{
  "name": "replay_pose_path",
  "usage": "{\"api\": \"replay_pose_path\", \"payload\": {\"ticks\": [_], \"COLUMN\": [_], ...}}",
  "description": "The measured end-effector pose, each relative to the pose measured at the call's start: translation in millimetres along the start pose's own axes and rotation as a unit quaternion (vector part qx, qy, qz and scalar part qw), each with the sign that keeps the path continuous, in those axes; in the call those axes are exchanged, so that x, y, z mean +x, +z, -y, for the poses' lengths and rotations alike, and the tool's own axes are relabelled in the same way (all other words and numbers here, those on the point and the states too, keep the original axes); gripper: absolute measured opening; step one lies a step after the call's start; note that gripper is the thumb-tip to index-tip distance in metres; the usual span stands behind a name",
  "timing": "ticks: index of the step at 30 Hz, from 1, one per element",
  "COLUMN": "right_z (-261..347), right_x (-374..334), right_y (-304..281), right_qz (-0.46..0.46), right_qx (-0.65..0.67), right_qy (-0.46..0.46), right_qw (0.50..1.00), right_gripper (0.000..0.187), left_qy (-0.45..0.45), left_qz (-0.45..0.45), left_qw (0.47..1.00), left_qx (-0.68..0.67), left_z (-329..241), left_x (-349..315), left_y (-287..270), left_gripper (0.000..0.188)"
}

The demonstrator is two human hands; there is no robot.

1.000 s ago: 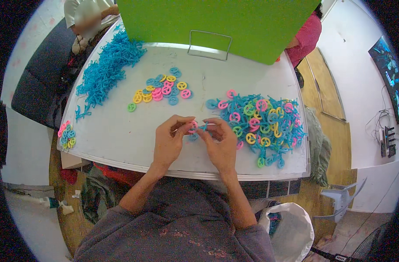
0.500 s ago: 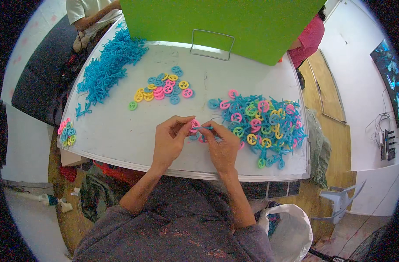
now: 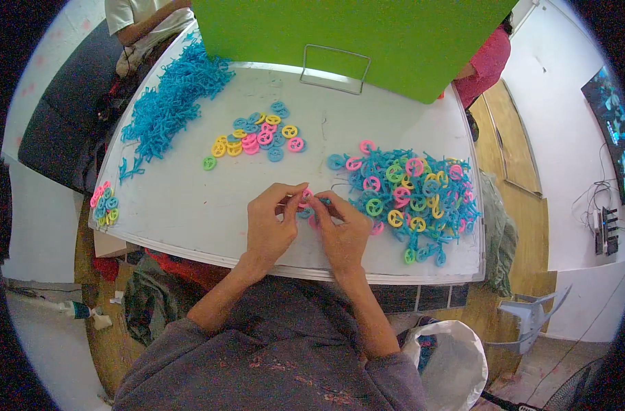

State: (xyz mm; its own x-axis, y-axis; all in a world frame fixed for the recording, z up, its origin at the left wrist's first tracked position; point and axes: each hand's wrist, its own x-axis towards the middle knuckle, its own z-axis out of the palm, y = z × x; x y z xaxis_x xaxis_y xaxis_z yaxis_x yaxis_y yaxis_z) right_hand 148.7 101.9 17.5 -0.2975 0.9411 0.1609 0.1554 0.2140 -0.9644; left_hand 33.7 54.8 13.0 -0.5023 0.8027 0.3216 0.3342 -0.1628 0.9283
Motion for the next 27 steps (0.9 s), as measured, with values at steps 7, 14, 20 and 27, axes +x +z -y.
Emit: {"api": "replay_pose_path", "payload": {"ticks": [7,14,20,27], "right_z": [4,14,-14,-94], "right_x": [8,-2,9,-25], "right_y": [-17,-34,-151,-263], "right_qz": [0.085,0.053,-0.247,-0.328], "right_qx": [-0.003,0.008,-0.121,-0.153], "right_qy": [0.045,0.034,-0.097,0.033], "right_qw": [0.995,0.998,0.957,0.931], "right_gripper": [0.012,0.016,0.017,0.040], "left_qy": [-0.073,-0.111,0.016,0.043], "left_qz": [0.050,0.107,0.056,-0.096], "left_qw": [0.989,0.984,0.986,0.950], "left_qx": [-0.116,-0.088,0.157,0.294], "left_z": [5,-1,14,17], "left_x": [3,12,11,23], "left_y": [-7,-15,-32,-85], "left_gripper": [0.019,0.019,0.027,0.028]}}
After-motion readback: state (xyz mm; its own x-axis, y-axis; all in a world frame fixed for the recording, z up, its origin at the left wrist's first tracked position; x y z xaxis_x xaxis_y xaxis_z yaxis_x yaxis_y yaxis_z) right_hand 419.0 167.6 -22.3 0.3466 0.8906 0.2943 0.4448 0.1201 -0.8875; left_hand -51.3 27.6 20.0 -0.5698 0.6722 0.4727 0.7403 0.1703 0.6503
